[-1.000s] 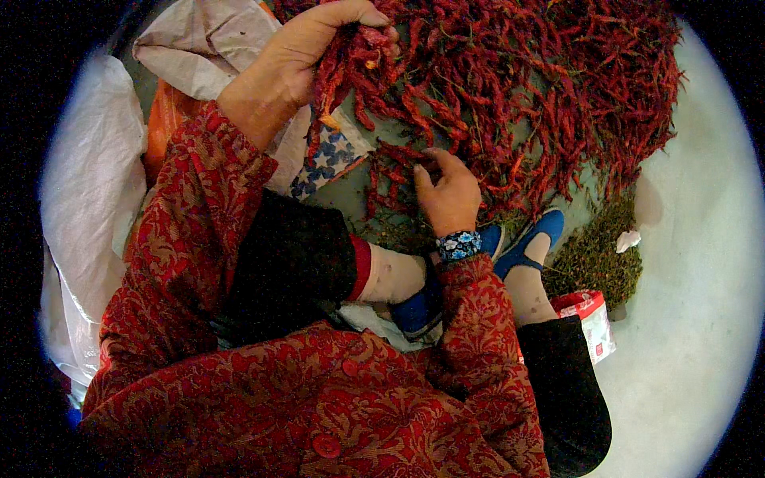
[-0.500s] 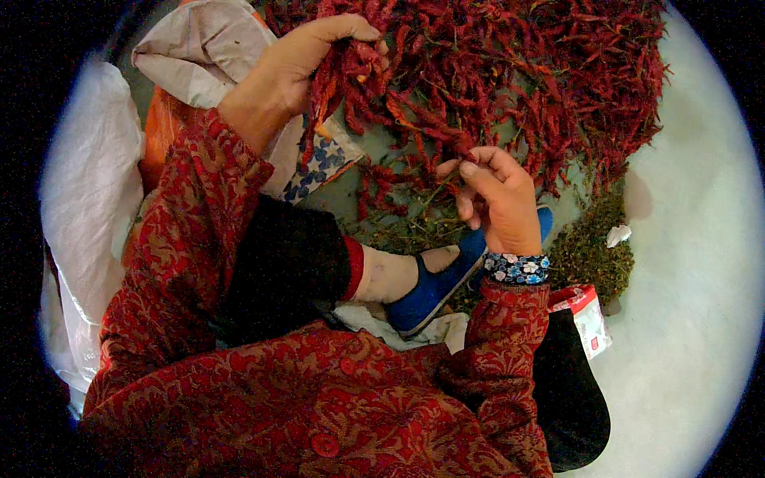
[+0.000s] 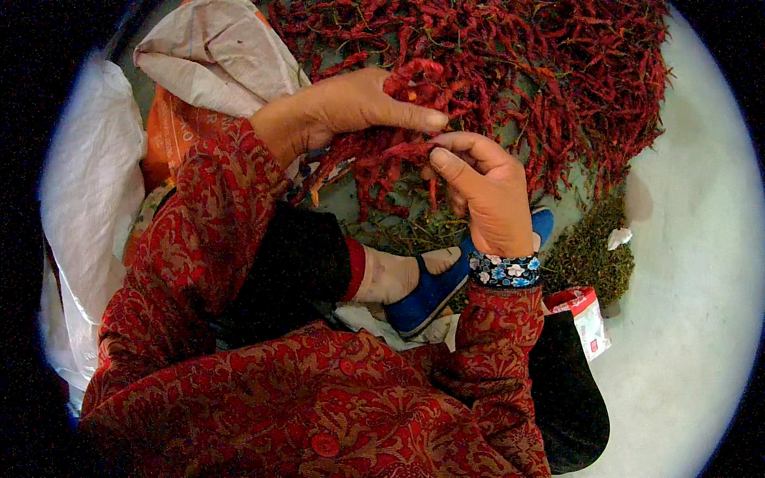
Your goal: The person sits on the floor and repeatedly picks up dried red chilies, removes stems by hand, and places the chilies into a white sack. The task continues with consistent hand movements and no tools are used.
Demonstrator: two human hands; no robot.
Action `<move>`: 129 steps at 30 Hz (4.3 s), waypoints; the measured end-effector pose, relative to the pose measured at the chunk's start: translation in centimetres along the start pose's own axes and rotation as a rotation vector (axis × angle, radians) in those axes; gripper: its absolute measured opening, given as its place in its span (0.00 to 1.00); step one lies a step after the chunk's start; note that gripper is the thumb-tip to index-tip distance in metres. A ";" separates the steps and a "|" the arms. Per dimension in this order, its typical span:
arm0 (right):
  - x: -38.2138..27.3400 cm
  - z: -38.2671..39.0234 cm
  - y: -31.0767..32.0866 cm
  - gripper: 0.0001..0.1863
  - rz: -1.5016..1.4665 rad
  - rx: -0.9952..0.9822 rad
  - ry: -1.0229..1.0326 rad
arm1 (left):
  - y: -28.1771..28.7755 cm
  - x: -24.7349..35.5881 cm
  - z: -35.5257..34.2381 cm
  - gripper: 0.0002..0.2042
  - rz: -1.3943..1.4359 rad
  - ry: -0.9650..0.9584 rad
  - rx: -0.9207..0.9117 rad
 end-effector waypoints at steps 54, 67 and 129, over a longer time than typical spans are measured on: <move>0.6 0.5 -3.9 0.10 -0.495 -0.370 0.087 | -3.0 5.7 2.5 0.09 -0.087 -0.347 -0.207; -6.6 6.3 -8.4 0.11 -0.536 -0.923 0.489 | -0.7 6.1 1.7 0.12 -0.122 -0.411 -0.031; 3.1 -1.0 1.4 0.10 -0.353 0.031 -0.035 | 7.6 6.3 3.1 0.11 0.128 -0.052 0.398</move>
Point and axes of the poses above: each hand's wrist, its own z-axis away from the middle knuckle, its own y-axis out of the back of the hand, x = y × z, the point moved 10 cm from there along -z, towards the middle knuckle
